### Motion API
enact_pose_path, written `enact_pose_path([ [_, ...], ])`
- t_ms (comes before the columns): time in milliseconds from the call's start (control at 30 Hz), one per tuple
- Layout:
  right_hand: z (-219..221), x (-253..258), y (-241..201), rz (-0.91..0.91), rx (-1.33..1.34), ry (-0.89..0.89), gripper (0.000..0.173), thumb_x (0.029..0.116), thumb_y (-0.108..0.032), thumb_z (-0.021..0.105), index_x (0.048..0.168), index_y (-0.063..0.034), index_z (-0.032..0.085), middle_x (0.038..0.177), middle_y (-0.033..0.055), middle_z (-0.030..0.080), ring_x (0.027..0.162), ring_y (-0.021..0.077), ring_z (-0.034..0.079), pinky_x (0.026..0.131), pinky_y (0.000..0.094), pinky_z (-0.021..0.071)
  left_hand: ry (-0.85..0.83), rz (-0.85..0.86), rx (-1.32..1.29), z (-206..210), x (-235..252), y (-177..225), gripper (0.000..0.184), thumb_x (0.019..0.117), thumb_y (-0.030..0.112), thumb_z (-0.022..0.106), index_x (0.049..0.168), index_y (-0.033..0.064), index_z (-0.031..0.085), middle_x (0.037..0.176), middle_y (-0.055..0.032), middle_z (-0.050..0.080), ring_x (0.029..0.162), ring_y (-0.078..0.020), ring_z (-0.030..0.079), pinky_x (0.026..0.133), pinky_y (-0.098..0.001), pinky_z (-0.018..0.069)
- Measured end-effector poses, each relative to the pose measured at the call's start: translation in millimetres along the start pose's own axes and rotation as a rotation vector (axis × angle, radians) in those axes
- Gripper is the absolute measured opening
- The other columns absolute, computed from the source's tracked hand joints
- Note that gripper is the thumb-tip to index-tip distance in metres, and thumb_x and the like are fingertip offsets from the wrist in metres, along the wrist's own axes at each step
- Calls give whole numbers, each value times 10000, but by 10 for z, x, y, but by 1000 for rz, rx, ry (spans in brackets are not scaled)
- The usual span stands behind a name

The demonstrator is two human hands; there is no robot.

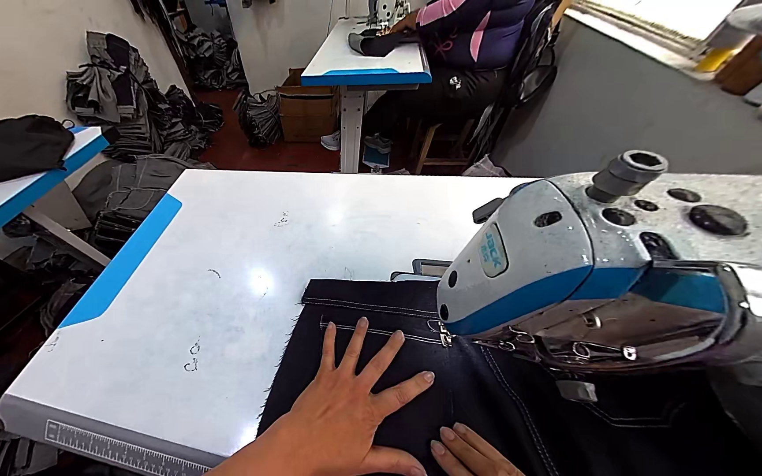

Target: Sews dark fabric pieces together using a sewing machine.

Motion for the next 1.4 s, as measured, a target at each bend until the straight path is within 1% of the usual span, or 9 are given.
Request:
enact_pose_path([
  [100,-22,-39,-124,138,-29,-7,314,1046,-172,565,1302,-33,681,1332,189,677,1306,338,609,1158,505,397,72,26,33,57,-6,8,761,922,833,230,1597,483,257,1716,-80,177,1531,-549,76,1047,-875,101],
  [167,-14,-109,-164,168,-92,-20,356,1055,-188,536,1352,-29,648,1379,183,651,1333,328,590,1166,481,392,76,19,57,69,-16,41,730,939,813,226,1593,490,266,1718,-55,178,1532,-549,54,1043,-878,89],
  [300,-102,-215,35,57,-149,-76,405,1089,-276,479,1426,-87,599,1452,117,612,1390,252,544,1183,414,383,157,-24,97,148,-25,146,718,934,822,235,1569,499,328,1698,-61,249,1527,-548,102,1046,-876,98],
  [400,-142,-203,97,6,-145,-97,416,1091,-288,472,1440,-95,589,1473,95,598,1407,234,527,1192,403,375,163,-39,83,160,-33,159,709,932,822,250,1562,507,337,1704,-37,233,1537,-534,77,1054,-872,87],
  [533,-116,-216,116,-11,-175,-56,414,1086,-291,468,1420,-92,612,1454,85,616,1398,216,536,1196,386,373,225,-22,93,205,-25,151,705,924,830,263,1537,508,392,1692,-38,271,1534,-529,112,1055,-874,86],
  [700,-113,-184,120,-2,-142,-56,408,1084,-288,477,1409,-87,620,1446,89,622,1392,218,542,1197,376,371,223,-17,108,196,-28,121,715,919,839,247,1545,517,369,1698,-40,253,1539,-522,96,1061,-871,81],
  [833,-80,-51,184,10,-161,-27,412,1083,-287,465,1407,-89,625,1448,82,621,1385,219,550,1185,377,396,208,-27,106,135,89,8,709,919,834,267,1535,509,398,1684,-37,292,1536,-513,138,1068,-862,89],
  [1067,-93,64,267,6,-158,-22,415,1079,-295,466,1398,-87,632,1442,78,626,1383,217,552,1187,372,394,166,-24,100,64,199,-91,719,914,842,262,1546,516,370,1701,-45,242,1541,-515,103,1079,-857,57],
  [1400,-59,429,701,-45,-145,81,379,1068,-284,475,1321,-125,708,1357,32,688,1308,176,615,1122,345,473,148,-61,65,-65,598,-374,716,909,836,295,1532,499,406,1693,-82,256,1524,-549,115,1063,-860,64],
])
Point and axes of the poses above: each hand's wrist, its own x-axis towards the middle knuckle, its own z-axis out of the palm, y = z × x, the point moved 1 cm from there along x, towards the middle knuckle
